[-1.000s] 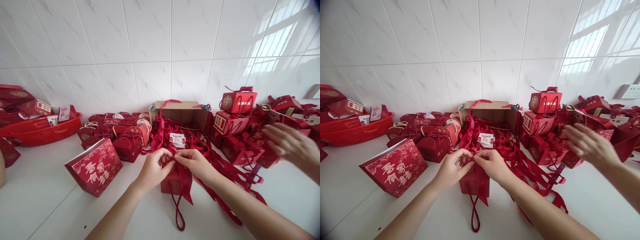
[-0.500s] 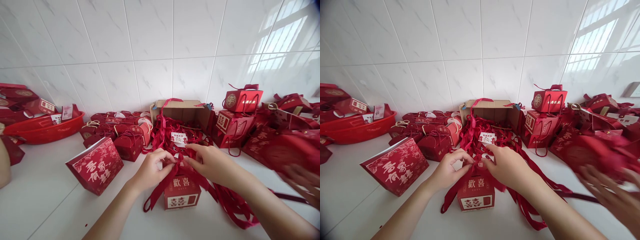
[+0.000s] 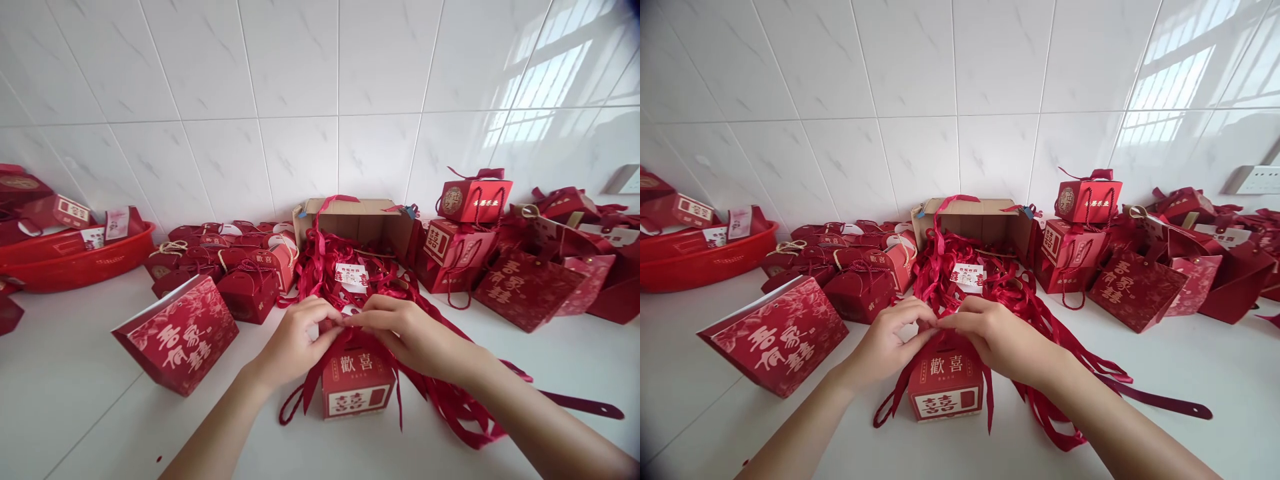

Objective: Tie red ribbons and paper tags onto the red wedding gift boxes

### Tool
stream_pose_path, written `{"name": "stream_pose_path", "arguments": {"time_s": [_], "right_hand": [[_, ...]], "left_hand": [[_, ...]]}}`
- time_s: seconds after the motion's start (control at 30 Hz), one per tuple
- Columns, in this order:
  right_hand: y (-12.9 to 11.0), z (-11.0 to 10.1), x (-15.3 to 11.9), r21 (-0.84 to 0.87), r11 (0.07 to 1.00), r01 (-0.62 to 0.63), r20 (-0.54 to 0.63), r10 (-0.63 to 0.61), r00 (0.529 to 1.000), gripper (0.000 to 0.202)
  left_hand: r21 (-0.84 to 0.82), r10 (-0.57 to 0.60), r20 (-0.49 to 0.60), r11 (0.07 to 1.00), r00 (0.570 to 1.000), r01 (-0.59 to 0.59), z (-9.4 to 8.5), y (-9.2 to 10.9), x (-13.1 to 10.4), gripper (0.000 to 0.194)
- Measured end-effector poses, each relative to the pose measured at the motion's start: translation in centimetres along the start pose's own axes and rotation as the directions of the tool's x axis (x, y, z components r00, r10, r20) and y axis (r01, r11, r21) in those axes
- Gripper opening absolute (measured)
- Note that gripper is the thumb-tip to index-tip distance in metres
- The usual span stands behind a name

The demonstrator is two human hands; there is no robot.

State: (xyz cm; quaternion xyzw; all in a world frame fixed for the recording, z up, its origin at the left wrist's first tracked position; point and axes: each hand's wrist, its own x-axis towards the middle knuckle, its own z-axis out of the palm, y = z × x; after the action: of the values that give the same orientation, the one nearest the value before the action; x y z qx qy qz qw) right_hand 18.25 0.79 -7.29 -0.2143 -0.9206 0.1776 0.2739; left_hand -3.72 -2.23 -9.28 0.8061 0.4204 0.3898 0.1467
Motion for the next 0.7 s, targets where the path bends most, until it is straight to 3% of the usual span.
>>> {"name": "stream_pose_path", "arguments": {"time_s": [0.13, 0.3, 0.7], "right_hand": [[0.1, 0.7, -0.5, -0.108, 0.994, 0.003, 0.034, 0.001, 0.999, 0.05], [0.3, 1.5, -0.5, -0.18, 0.984, -0.01, 0.088, 0.026, 0.996, 0.045], [0.3, 0.1, 0.4, -0.228, 0.962, 0.151, 0.235, -0.096, 0.967, 0.052]], "left_hand": [[-0.006, -0.016, -0.001, 1.0, 1.0, 0.016, -0.1, -0.2, 0.1, 0.012], [0.037, -0.012, -0.044, 0.999, 0.999, 0.014, -0.3, -0.3, 0.0, 0.007], [0.196, 0.04, -0.017, 0.98, 0.999, -0.036, -0.9, -0.9, 0.3, 0.018]]}}
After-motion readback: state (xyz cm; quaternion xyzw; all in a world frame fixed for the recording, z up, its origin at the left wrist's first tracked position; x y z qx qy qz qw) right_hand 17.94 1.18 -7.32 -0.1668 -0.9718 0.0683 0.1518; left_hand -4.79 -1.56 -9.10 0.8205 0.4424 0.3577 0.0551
